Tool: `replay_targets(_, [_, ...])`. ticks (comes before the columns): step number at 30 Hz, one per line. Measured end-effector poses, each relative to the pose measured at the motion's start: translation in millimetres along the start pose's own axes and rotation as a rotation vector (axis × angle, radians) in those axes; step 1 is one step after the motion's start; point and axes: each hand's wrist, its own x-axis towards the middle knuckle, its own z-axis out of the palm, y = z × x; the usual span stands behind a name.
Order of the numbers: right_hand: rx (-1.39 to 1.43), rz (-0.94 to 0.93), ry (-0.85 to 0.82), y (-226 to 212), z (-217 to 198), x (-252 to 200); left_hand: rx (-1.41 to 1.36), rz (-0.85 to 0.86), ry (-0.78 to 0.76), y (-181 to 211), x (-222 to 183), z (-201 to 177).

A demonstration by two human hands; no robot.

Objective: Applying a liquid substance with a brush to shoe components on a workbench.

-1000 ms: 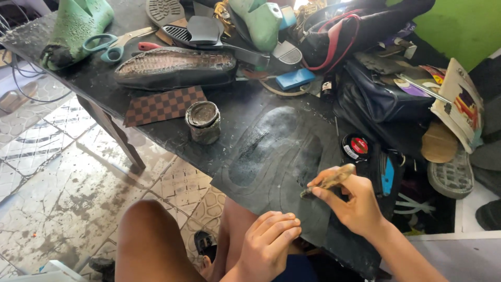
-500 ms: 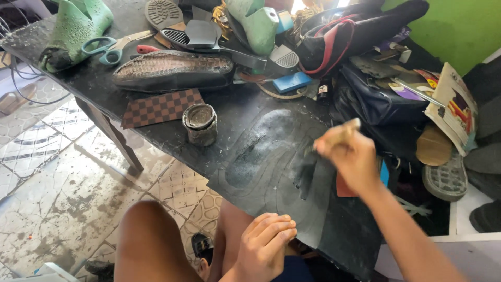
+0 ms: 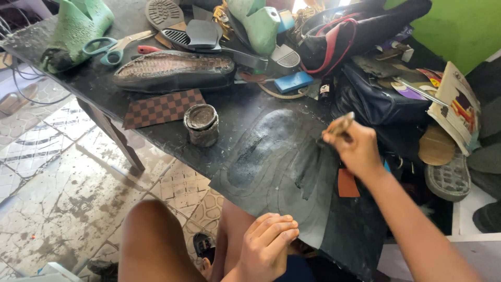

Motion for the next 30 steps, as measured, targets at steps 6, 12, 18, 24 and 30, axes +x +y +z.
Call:
replay_targets(6, [0.179,0.182,0.004,1,-7,-11,-0.010,-0.024,0.002,6,3,-3])
replay_targets(12, [0.283,0.162,-0.141,-49,-7,-71,-0.028,-0.023,0.006,3,0,-1])
replay_targets(18, [0.230,0.183,-0.109,-16,-1,-47,-0.023,-0.016,0.018,1,0,1])
replay_targets(24, [0.044,0.111,0.001,27,3,10,-0.024,0.008,0.027,2,0,0])
replay_targets(30, [0.283,0.103,0.187,34,-8,34,0.016,0.027,0.022,9,0,-5])
